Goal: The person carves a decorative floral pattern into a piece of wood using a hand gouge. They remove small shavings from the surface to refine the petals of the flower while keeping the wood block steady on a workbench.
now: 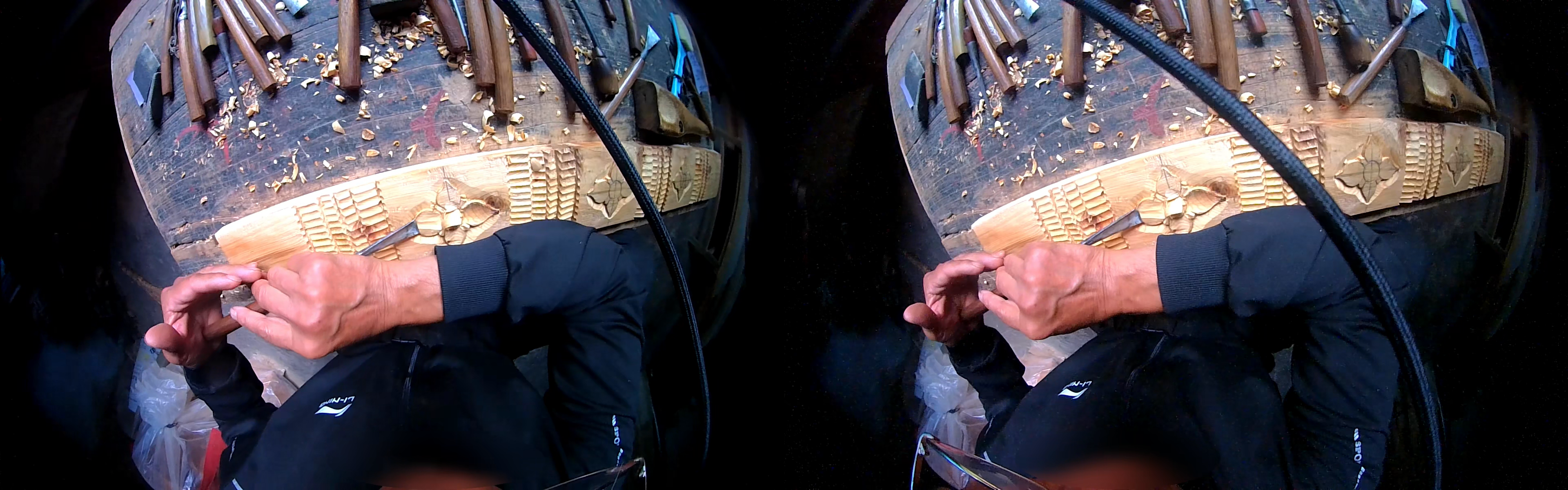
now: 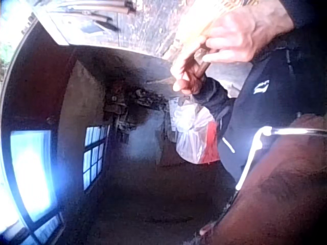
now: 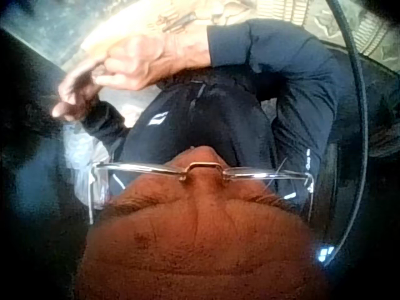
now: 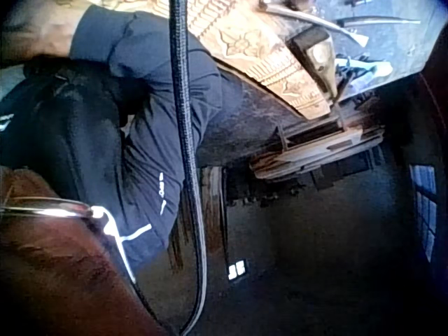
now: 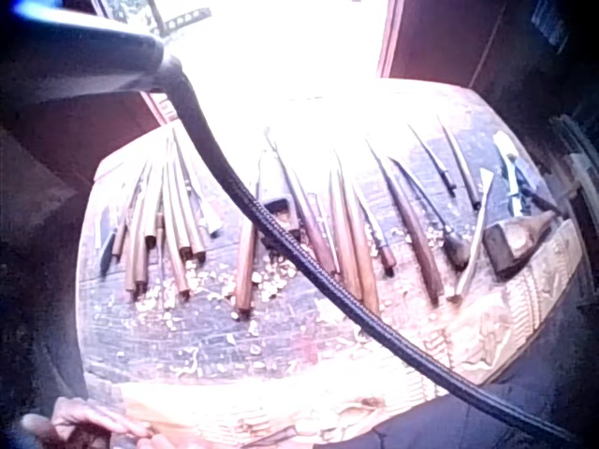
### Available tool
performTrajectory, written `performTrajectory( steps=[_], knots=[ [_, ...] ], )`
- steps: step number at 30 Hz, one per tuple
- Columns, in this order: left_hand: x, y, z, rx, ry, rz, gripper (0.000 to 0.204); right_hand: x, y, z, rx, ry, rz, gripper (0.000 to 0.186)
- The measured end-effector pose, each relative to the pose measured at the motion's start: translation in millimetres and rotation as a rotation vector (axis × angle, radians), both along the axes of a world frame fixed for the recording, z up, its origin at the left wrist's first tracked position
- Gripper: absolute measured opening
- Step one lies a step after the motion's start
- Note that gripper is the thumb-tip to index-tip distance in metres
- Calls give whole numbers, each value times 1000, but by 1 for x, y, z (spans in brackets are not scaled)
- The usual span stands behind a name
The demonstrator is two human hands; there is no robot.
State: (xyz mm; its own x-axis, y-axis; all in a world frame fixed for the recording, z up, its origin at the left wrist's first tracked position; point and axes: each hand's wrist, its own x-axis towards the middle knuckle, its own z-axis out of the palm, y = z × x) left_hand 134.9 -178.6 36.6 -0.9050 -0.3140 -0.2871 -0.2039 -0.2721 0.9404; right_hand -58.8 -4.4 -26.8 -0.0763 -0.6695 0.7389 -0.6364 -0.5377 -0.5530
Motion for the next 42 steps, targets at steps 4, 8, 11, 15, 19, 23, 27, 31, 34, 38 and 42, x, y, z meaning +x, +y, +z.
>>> performTrajectory(
  steps=[4, 8, 11, 15, 19, 23, 27, 31, 34, 38, 42],
  knots=[
    [-4, -5, -1, -43, -5, 12, 121, -1, -1, 0, 35, -4, -9, 27],
    [-15, -18, -9, -195, -8, 23, 115, -4, -3, 1, 140, 12, -14, 27],
    [-24, -30, -18, -238, 28, -15, 111, -6, -6, 0, 190, 25, -30, 35],
    [-38, -40, -26, -167, 35, -92, 109, -7, -8, -1, 235, 1, -51, 34],
    [-42, -44, -31, -43, 17, -117, 109, -6, -11, -4, 261, -9, -87, 34],
    [-48, -50, -28, -4, -24, -142, 113, -5, -12, -4, 235, -31, -149, 33],
    [-57, -54, -22, -17, -117, -186, 117, -7, -10, -3, 244, -35, -174, 34],
    [-67, -55, -16, -52, -198, -218, 117, -8, -10, -3, 254, -27, -174, 34],
    [-71, -56, -14, -66, -225, -235, 117, -7, -12, -5, 240, -30, -199, 34],
    [-71, -61, -12, -63, -282, -257, 115, -10, -12, -4, 246, -32, -198, 33],
    [-72, -57, -11, -79, -321, -232, 115, -13, -9, -4, 255, -44, -194, 33]
  ],
)
